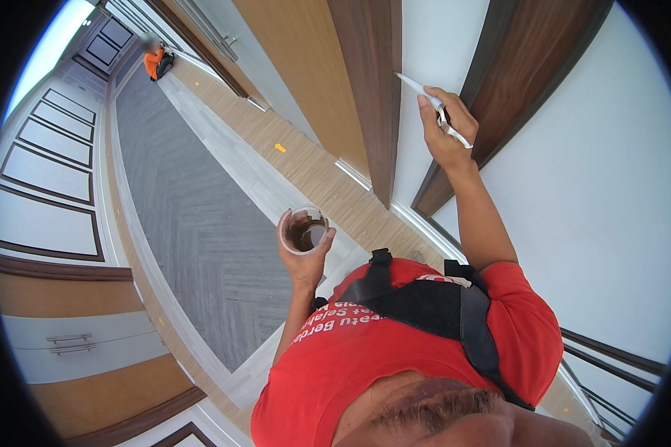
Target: The person applies a dark substance from a small plastic cup onto the edges of a wooden wall panel using a small white tool. They repeatedly dip the tool into the cup and spread the substance along the seams.
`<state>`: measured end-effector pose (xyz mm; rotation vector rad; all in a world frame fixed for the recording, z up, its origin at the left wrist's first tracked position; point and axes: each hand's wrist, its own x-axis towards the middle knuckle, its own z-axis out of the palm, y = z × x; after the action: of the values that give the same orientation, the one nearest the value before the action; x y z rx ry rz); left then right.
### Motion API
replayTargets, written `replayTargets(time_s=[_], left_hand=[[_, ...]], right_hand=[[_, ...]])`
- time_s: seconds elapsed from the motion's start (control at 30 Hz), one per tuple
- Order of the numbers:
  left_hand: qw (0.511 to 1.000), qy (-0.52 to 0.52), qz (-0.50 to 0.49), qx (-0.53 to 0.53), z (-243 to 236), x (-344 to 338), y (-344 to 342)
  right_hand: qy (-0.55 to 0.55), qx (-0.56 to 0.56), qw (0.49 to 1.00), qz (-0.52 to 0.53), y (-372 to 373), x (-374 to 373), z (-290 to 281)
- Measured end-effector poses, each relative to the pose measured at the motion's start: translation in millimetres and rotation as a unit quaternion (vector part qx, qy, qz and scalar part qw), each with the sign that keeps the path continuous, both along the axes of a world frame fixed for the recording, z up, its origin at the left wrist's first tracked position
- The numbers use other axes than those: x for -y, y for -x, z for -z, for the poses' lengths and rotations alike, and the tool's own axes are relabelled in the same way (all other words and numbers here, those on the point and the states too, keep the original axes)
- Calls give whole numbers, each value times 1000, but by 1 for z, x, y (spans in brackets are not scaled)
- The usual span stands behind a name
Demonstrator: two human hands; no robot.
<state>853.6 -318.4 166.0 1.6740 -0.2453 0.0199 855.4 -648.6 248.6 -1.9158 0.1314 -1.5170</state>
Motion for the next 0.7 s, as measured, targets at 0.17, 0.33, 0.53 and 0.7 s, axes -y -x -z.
replayTargets(time_s=[0.17, 0.33, 0.53, 0.7], left_hand=[[1000, 2, -6, -4, -1, 1, 1], [1000, 8, -9, 2, 2, 0, 1], [1000, -9, -5, -2, -3, 1, 1], [1000, -9, -14, -4, -4, 1, 2]], right_hand=[[-3, -4, 1000, -2, 1, 0, 1], [-6, -20, 1000, -8, 1, 2, 4], [-5, -5, 1000, -9, 1, 0, -4], [-32, -88, 996, -11, 7, 3, 21]])
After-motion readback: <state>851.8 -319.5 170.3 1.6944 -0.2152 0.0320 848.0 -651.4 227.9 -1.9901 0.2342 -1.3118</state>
